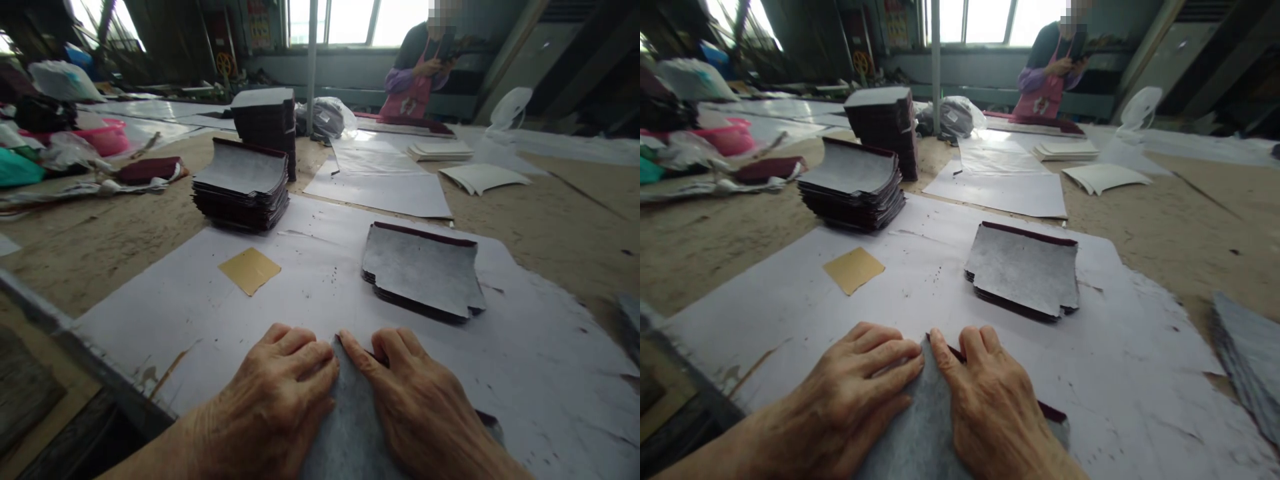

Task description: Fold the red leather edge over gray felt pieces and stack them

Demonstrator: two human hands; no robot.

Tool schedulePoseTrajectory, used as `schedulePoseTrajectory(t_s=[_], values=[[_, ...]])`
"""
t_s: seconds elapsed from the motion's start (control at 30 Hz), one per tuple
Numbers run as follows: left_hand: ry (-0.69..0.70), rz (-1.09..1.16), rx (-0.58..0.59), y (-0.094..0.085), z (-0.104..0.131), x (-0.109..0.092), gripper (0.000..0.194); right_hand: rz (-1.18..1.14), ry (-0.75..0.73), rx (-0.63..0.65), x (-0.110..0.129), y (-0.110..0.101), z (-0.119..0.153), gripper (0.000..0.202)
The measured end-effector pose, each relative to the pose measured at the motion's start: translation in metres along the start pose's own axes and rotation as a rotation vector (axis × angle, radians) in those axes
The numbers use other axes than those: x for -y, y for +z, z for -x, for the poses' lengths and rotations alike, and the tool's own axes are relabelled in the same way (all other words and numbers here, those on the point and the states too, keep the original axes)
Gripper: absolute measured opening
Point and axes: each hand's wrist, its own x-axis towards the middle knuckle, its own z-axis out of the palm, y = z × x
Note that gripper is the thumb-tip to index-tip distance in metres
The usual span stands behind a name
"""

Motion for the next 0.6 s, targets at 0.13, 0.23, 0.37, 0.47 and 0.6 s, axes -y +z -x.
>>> schedulePoseTrajectory(t_s=[0.13,0.23,0.37,0.47,0.6], values=[[-0.001,-0.003,0.0,0.0005,0.0004,-0.0005,0.017,0.022,-0.004,-0.001,0.0,0.0003,-0.0007,0.051],[-0.011,-0.002,0.009,0.0016,0.0013,-0.0007,0.017,0.023,0.009,-0.008,-0.0007,-0.0016,-0.001,0.049],[-0.014,-0.014,-0.004,0.0009,0.0013,-0.0006,0.018,0.029,0.006,-0.01,-0.0011,-0.0027,-0.0011,0.048],[-0.012,-0.024,-0.012,0.0003,0.0009,-0.0008,0.017,0.065,-0.009,-0.02,0.0,-0.0014,-0.0009,0.05],[-0.013,-0.027,0.003,0.0015,0.0009,-0.0007,0.017,0.134,0.005,-0.01,0.0031,0.0003,-0.0012,0.052]])
